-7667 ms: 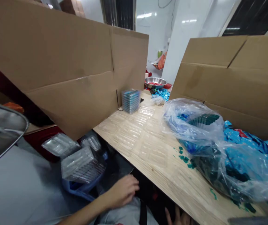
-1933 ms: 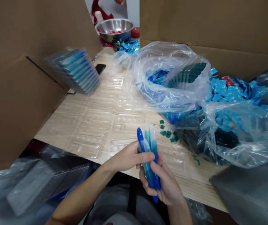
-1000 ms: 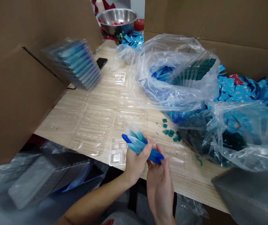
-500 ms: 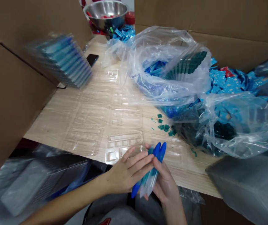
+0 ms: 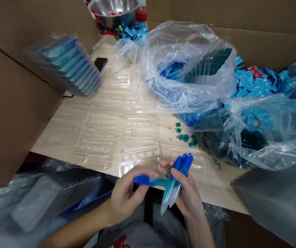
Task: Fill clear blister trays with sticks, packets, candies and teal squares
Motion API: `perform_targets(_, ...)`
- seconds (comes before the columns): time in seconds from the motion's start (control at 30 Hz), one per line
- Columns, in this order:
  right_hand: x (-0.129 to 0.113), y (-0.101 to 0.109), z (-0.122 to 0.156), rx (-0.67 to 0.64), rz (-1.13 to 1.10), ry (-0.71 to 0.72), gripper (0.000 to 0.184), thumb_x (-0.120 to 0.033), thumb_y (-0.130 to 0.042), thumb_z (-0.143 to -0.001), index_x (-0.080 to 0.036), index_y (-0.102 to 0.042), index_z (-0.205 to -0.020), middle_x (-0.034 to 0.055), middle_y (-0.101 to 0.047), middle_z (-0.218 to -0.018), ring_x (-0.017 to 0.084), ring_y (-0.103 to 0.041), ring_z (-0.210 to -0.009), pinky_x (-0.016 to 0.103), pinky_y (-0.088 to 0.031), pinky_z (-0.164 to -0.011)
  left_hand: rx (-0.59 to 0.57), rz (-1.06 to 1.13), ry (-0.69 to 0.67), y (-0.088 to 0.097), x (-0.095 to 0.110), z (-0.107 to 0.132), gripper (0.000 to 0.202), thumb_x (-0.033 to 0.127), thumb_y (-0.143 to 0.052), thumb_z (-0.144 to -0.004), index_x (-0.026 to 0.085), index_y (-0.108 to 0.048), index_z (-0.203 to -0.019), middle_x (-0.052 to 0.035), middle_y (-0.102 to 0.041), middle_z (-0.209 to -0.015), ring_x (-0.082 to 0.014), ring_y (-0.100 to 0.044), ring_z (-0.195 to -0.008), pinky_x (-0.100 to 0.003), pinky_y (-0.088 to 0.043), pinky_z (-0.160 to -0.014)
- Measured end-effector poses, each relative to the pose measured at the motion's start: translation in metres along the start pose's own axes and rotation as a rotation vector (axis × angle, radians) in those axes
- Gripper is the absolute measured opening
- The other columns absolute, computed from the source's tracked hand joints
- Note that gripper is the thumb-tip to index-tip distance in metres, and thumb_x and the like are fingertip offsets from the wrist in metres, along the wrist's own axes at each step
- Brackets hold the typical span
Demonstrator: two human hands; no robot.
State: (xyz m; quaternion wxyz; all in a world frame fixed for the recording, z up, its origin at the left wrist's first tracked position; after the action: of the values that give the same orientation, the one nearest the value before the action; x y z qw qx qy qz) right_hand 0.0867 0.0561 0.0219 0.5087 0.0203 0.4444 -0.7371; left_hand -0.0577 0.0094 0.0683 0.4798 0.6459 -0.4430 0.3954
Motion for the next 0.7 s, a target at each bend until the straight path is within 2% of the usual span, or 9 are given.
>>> perform_targets(0.07,0.003,0.002,0.001,-0.017,0.069,0.021,0.025,-0.032,-0.082,-0.066,-0.021,-0.068,-0.084,0.0047,-0.074,-0.091,0.025,-0.071,-0.083,0.040,-0.058,-0.075,0.049,0.138,0.334,0.000,-0.005,-0.010,0.018,0.030,-0.052,-0.091,0.019,-0.064,-0.097,-0.0012,-0.066,-0.072,-0.0125,-0.062,-0.063,-0.023,-0.052,-0.059)
perform_targets(0.13,0.008,0.005,0.003,-0.028,0.132,0.009,0.027,-0.035,-0.082,-0.066,-0.021,-0.069,-0.086,0.0050,-0.073,-0.088,0.024,-0.070,-0.082,0.040,-0.058,-0.075,0.016,0.247,0.524,-0.002,-0.008,-0.018,0.021,0.035,-0.058,-0.086,0.016,-0.065,-0.091,0.0013,-0.061,-0.064,-0.0102,-0.056,-0.054,-0.021,-0.048,-0.052)
perform_targets(0.23,0.012,0.008,0.005,-0.015,0.206,-0.003,0.032,-0.036,-0.084,-0.064,-0.019,-0.070,-0.087,0.0053,-0.073,-0.083,0.023,-0.070,-0.078,0.037,-0.058,-0.075,-0.062,0.353,0.602,-0.003,-0.009,-0.025,0.022,0.037,-0.061,-0.082,0.016,-0.067,-0.088,0.0001,-0.063,-0.069,-0.0114,-0.059,-0.062,-0.021,-0.050,-0.059)
perform_targets(0.3,0.012,0.007,0.006,-0.016,0.218,-0.005,0.033,-0.036,-0.084,-0.063,-0.019,-0.069,-0.087,0.0055,-0.073,-0.086,0.023,-0.070,-0.079,0.036,-0.059,-0.073,-0.087,0.329,0.611,-0.003,-0.009,-0.026,0.020,0.035,-0.060,-0.082,0.017,-0.068,-0.088,-0.0011,-0.064,-0.074,-0.0133,-0.061,-0.072,-0.023,-0.051,-0.067)
perform_targets(0.37,0.011,0.002,0.006,-0.050,0.214,-0.024,0.033,-0.035,-0.083,-0.064,-0.020,-0.068,-0.089,0.0055,-0.073,-0.089,0.023,-0.070,-0.079,0.036,-0.059,-0.068,-0.068,0.263,0.610,-0.004,-0.009,-0.023,0.020,0.034,-0.060,-0.082,0.018,-0.069,-0.090,-0.0018,-0.063,-0.079,-0.0141,-0.060,-0.076,-0.023,-0.052,-0.066)
perform_targets(0.47,0.012,-0.006,0.008,-0.091,0.238,-0.080,0.031,-0.034,-0.082,-0.066,-0.019,-0.067,-0.090,0.0039,-0.072,-0.076,0.021,-0.070,-0.069,0.035,-0.059,-0.064,-0.039,0.188,0.575,-0.010,-0.013,-0.013,0.019,0.036,-0.058,-0.084,0.019,-0.067,-0.090,-0.0035,-0.061,-0.089,-0.0158,-0.061,-0.078,-0.021,-0.050,-0.054)
perform_targets(0.5,0.013,-0.007,0.008,-0.087,0.249,-0.115,0.031,-0.034,-0.082,-0.067,-0.019,-0.067,-0.091,0.0029,-0.070,-0.071,0.020,-0.069,-0.065,0.034,-0.059,-0.062,-0.031,0.144,0.528,-0.011,-0.016,-0.008,0.019,0.036,-0.056,-0.086,0.020,-0.066,-0.090,-0.0041,-0.061,-0.092,-0.0168,-0.061,-0.082,-0.022,-0.051,-0.055)
perform_targets(0.6,0.014,-0.004,0.010,-0.032,0.280,-0.232,0.037,-0.033,-0.084,-0.064,-0.020,-0.065,-0.093,0.0004,-0.068,-0.068,0.017,-0.066,-0.058,0.028,-0.056,-0.053,0.005,-0.160,0.257,-0.009,-0.026,0.011,0.021,0.034,-0.053,-0.090,0.022,-0.062,-0.105,-0.0067,-0.063,-0.103,-0.0204,-0.061,-0.097,-0.033,-0.055,-0.076)
perform_targets(0.7,0.004,0.003,0.005,0.047,0.361,-0.245,0.040,-0.033,-0.086,-0.060,-0.020,-0.065,-0.091,0.0004,-0.068,-0.070,0.016,-0.066,-0.058,0.024,-0.054,-0.050,0.020,-0.597,0.020,0.000,-0.044,0.031,0.031,0.032,-0.053,-0.091,0.020,-0.056,-0.120,-0.0106,-0.064,-0.114,-0.0239,-0.057,-0.108,-0.043,-0.048,-0.094)
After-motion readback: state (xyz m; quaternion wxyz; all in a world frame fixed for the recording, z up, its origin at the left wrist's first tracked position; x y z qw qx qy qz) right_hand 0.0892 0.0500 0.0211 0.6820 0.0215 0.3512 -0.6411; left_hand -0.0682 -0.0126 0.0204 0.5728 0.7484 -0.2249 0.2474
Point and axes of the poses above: each hand's wrist, its own z-axis away from the middle knuckle, its own y-axis out of the back of the hand, x = y × z, the point moved 4 cm from there along -z, towards the middle knuckle
